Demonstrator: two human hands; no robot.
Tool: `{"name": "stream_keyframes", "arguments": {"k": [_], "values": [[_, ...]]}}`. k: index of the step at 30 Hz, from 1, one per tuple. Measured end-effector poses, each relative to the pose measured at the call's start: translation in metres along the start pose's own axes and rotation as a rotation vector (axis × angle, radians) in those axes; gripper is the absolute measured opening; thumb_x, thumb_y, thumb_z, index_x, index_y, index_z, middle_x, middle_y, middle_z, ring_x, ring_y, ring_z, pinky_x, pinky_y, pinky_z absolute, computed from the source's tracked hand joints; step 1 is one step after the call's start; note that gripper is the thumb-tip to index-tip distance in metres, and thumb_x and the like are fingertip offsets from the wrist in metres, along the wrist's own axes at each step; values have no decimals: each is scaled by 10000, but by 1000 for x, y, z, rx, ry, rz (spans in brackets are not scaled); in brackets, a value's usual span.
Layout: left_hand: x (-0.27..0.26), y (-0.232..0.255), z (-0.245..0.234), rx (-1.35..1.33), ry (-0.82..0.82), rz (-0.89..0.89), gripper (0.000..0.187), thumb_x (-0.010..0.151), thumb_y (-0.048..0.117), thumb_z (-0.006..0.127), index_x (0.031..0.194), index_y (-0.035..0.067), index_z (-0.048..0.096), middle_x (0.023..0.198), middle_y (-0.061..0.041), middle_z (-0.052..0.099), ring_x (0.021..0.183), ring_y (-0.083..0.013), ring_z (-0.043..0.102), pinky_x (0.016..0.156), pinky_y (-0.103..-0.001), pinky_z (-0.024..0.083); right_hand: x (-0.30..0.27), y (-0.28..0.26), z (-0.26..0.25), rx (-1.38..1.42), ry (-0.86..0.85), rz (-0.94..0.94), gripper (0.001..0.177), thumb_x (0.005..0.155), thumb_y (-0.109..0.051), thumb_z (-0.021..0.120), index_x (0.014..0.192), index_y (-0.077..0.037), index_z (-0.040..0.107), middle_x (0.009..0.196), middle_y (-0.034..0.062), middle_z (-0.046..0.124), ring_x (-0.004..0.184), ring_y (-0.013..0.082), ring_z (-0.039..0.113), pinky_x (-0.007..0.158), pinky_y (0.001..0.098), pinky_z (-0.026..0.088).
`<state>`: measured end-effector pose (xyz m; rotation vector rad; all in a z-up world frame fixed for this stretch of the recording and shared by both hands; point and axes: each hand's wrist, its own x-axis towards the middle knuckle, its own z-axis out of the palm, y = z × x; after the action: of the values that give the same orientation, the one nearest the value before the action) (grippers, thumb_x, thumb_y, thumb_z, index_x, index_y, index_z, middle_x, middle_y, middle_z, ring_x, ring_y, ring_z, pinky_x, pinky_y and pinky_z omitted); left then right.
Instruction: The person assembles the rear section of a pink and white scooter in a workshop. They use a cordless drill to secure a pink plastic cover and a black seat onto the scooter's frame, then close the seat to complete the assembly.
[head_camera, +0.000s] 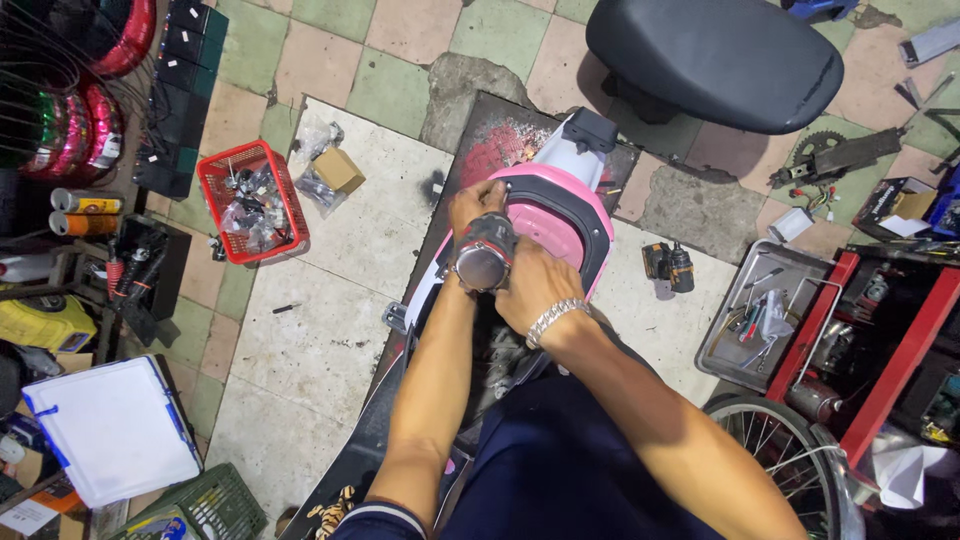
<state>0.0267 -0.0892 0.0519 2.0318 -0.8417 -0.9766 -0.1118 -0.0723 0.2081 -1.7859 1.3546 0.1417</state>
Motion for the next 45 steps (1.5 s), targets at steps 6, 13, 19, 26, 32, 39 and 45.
{"name": "stream_keyframes", "arguments": {"k": [6,13,19,26,32,39,45], "values": [[1,-32,8,-103,134,57,448,1050,383,604,942,-30,740,764,-58,728,664,-119,654,628,-303,534,10,-17,-8,-59,-31,6,488,753,-173,738,1119,104,573,964,327,701,944,471,694,880,526,538],[24,-129,20,-649,-122,27,320,1075,259,618,1199,-14,729,867,-67,660,730,-154,601,622,-307,475,16,-20,-17,-74,-73,22,473,760,-143,715,1138,104,574,955,326,713,974,461,701,911,507,537],[8,-169,8,-848,-4,-61,346,1025,203,509,1268,15,668,1124,-95,723,938,-173,721,818,-300,600,29,-16,-16,-221,-85,-60,546,731,-191,763,1150,106,580,1004,291,712,996,423,700,890,479,550],[-50,-129,-27,-646,127,-108,319,922,63,632,1217,-55,663,1081,-164,733,901,-219,713,763,-332,593,-1,-22,-24,-367,-19,-246,514,730,-172,724,1156,82,590,998,271,717,912,420,714,792,498,565],[-70,-124,-51,-1068,146,-278,291,983,157,621,1180,-54,655,1142,-179,745,1062,-266,744,947,-366,564,-51,-6,-15,-78,-84,-267,610,692,-97,655,1295,-48,579,1005,253,716,906,442,688,795,543,531],[-78,-151,-55,-1359,7,-500,323,1003,250,623,1196,-9,635,1166,-140,724,1124,-266,694,979,-381,548,-87,46,25,45,-83,-334,767,625,-41,629,1380,-158,560,987,231,732,895,451,683,750,504,563],[-90,-166,-43,-1364,-86,-494,274,1003,233,634,1138,-5,639,1117,-181,733,1090,-283,697,996,-405,557,-100,57,33,72,-96,-232,753,639,-51,596,1385,-150,578,965,245,730,875,449,695,779,492,572]]}}
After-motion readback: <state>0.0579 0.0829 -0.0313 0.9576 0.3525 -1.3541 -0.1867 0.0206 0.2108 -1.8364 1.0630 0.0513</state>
